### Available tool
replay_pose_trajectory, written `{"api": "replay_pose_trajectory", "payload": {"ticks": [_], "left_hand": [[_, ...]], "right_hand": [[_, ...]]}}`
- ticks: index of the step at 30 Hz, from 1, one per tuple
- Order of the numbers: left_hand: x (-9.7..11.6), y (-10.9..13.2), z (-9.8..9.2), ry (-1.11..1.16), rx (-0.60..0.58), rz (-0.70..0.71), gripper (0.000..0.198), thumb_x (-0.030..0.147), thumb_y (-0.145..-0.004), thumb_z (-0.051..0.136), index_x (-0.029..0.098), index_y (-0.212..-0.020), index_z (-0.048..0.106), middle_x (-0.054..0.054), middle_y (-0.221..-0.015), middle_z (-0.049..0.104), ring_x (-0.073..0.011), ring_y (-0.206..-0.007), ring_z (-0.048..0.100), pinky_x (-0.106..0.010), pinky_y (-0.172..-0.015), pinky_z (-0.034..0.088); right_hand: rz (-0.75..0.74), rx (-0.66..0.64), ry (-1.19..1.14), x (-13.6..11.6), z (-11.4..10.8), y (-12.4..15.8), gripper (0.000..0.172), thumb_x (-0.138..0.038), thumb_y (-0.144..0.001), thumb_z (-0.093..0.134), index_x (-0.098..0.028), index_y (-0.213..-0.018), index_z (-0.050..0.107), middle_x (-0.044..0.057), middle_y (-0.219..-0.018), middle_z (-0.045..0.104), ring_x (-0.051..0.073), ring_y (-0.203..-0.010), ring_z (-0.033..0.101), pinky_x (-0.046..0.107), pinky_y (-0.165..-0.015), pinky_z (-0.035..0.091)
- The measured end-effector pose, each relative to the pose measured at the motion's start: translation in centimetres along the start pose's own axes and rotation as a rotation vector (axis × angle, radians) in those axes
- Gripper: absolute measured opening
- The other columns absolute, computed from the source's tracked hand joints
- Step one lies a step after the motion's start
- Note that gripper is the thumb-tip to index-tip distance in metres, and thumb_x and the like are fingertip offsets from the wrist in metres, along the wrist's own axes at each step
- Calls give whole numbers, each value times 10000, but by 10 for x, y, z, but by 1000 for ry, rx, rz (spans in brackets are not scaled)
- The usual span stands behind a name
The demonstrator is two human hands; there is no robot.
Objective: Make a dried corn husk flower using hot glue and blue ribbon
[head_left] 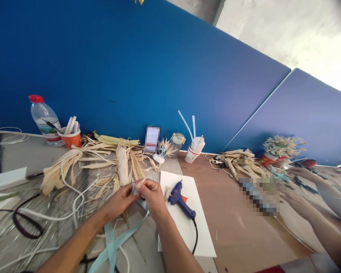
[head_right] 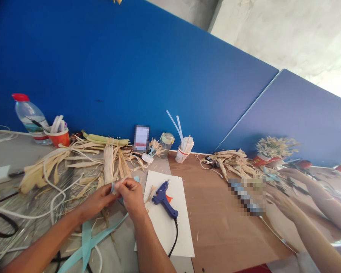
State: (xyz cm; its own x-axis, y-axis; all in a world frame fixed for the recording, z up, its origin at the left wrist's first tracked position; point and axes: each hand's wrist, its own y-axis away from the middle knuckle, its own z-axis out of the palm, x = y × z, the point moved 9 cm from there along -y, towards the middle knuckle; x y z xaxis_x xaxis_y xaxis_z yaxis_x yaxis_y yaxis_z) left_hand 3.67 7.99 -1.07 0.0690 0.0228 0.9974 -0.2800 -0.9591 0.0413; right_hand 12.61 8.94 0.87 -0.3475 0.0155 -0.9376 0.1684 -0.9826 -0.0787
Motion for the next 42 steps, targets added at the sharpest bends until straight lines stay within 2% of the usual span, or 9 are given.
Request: {"api": "replay_pose_trajectory", "payload": {"ticks": [4,9,14,17,21,28,35,39,42], "left_hand": [[3,-4,-8,34,48,27,305,469,-741,623,179,-830,592,36,-646,499,-103,-516,358,-226,-476,285],[-8,-7,-13,29,65,2,345,498,-750,598,179,-646,520,65,-540,385,-89,-476,303,-224,-461,234],[-5,-5,-16,0,111,-11,335,506,-730,595,185,-654,543,62,-536,386,-104,-497,333,-233,-488,271],[1,-4,-16,-38,116,13,336,501,-716,602,187,-615,545,45,-541,428,-118,-533,386,-244,-532,327],[-1,-5,-14,-2,88,7,343,495,-725,606,185,-596,538,40,-530,449,-110,-509,392,-239,-512,327],[-13,-7,-9,151,62,-59,354,448,-667,691,172,-875,610,33,-641,523,-94,-531,396,-216,-486,312],[-13,-6,-8,162,49,-42,350,454,-673,697,165,-855,619,24,-641,532,-100,-543,427,-234,-529,353],[-13,-6,-13,129,82,-5,293,434,-726,658,157,-815,626,19,-611,543,-116,-567,480,-256,-589,389],[-15,-8,-21,141,165,-8,312,410,-708,664,162,-884,591,31,-628,549,-116,-538,501,-265,-583,403]], "right_hand": [[23,121,-114,7,-13,-2,187,-305,-656,704,-172,-561,613,-30,-529,555,93,-497,441,236,-554,375],[-1,232,-121,10,-28,-5,216,-333,-636,722,-167,-569,600,-34,-540,550,95,-512,452,235,-558,370],[-20,352,-80,9,-45,-7,223,-342,-634,697,-174,-554,575,-57,-480,490,88,-484,392,227,-529,329],[-20,353,-45,9,-46,-7,258,-336,-640,687,-180,-521,519,-68,-460,454,80,-469,350,222,-506,295],[13,320,6,14,-42,-7,279,-351,-647,675,-182,-516,496,-67,-459,445,75,-456,332,222,-488,278],[53,300,-29,17,-38,-5,301,-369,-637,696,-177,-528,492,-61,-457,463,69,-447,337,212,-464,269],[66,316,-75,22,-41,-7,295,-373,-616,707,-175,-531,505,-62,-459,478,71,-444,369,212,-475,293],[74,318,-90,24,-42,-8,305,-389,-613,704,-180,-533,497,-61,-451,483,75,-439,368,213,-468,293],[73,316,-53,22,-42,-7,303,-396,-631,687,-184,-536,493,-61,-457,474,72,-439,358,212,-462,279]]}}
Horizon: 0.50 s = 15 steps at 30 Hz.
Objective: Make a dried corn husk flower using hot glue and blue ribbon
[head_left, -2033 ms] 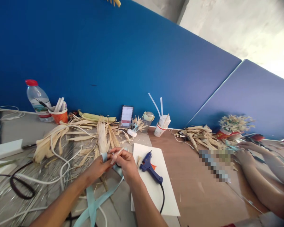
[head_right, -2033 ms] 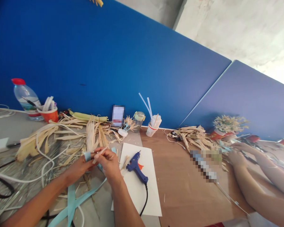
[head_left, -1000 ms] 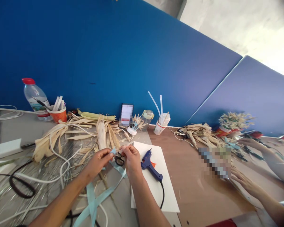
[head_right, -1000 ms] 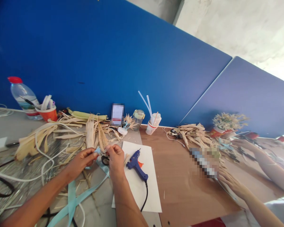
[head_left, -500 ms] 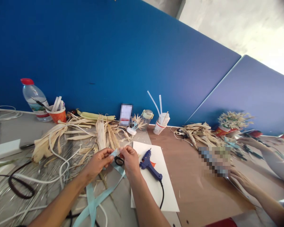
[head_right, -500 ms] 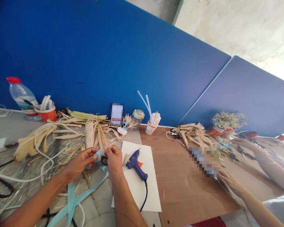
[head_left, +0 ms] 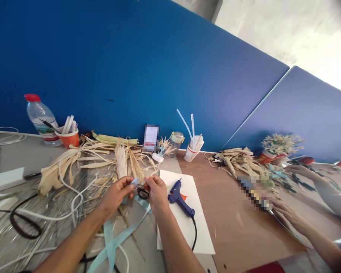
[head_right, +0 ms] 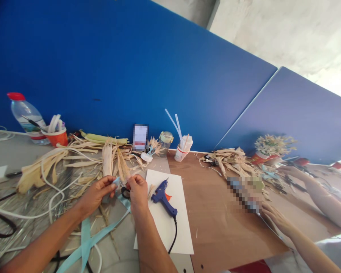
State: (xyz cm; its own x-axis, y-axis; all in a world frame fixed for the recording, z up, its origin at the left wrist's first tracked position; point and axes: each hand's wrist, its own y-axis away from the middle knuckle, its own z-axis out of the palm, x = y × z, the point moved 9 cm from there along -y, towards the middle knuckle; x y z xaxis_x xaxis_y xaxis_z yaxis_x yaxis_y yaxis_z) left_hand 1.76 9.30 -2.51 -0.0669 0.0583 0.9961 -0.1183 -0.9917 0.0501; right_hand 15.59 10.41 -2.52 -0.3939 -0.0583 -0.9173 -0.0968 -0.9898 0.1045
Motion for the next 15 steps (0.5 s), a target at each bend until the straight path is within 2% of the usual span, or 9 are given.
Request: {"api": "replay_pose_trajectory", "payload": {"ticks": [5,9,10,12,14,15], "left_hand": [[5,-4,-23,17,231,66,483,342,-649,670,198,-1073,490,39,-787,575,-114,-526,542,-282,-581,436],[5,-3,-26,-75,246,31,380,353,-682,628,192,-1018,553,15,-720,611,-173,-633,602,-319,-666,456],[6,-2,-26,-120,243,28,333,362,-690,615,190,-972,579,-9,-736,629,-196,-680,617,-335,-694,458],[14,1,-27,-232,264,82,262,364,-706,589,189,-896,630,-85,-923,647,-249,-878,627,-372,-793,447],[24,3,-27,-336,293,166,251,356,-724,565,183,-873,669,-138,-1148,580,-291,-1108,547,-399,-917,391],[30,5,-27,-389,313,224,259,348,-734,554,178,-879,687,-150,-1271,499,-303,-1227,457,-404,-983,337]], "right_hand": [[14,9,32,-1,1,2,296,-394,-640,681,-181,-543,500,-57,-461,477,70,-435,342,210,-447,253],[-6,14,71,-5,1,3,288,-382,-657,663,-177,-540,498,-58,-459,468,71,-438,337,217,-460,249],[-20,17,86,-6,1,3,283,-373,-665,655,-175,-538,497,-57,-459,463,72,-443,335,222,-465,250],[-54,23,110,-10,1,4,273,-348,-676,642,-168,-531,497,-56,-461,453,74,-457,331,231,-483,255],[-69,21,118,-13,2,5,262,-334,-678,635,-163,-531,501,-56,-465,444,74,-467,327,235,-495,259],[-72,18,116,-13,3,5,257,-329,-676,633,-160,-532,504,-57,-469,440,73,-471,325,237,-499,260]]}}
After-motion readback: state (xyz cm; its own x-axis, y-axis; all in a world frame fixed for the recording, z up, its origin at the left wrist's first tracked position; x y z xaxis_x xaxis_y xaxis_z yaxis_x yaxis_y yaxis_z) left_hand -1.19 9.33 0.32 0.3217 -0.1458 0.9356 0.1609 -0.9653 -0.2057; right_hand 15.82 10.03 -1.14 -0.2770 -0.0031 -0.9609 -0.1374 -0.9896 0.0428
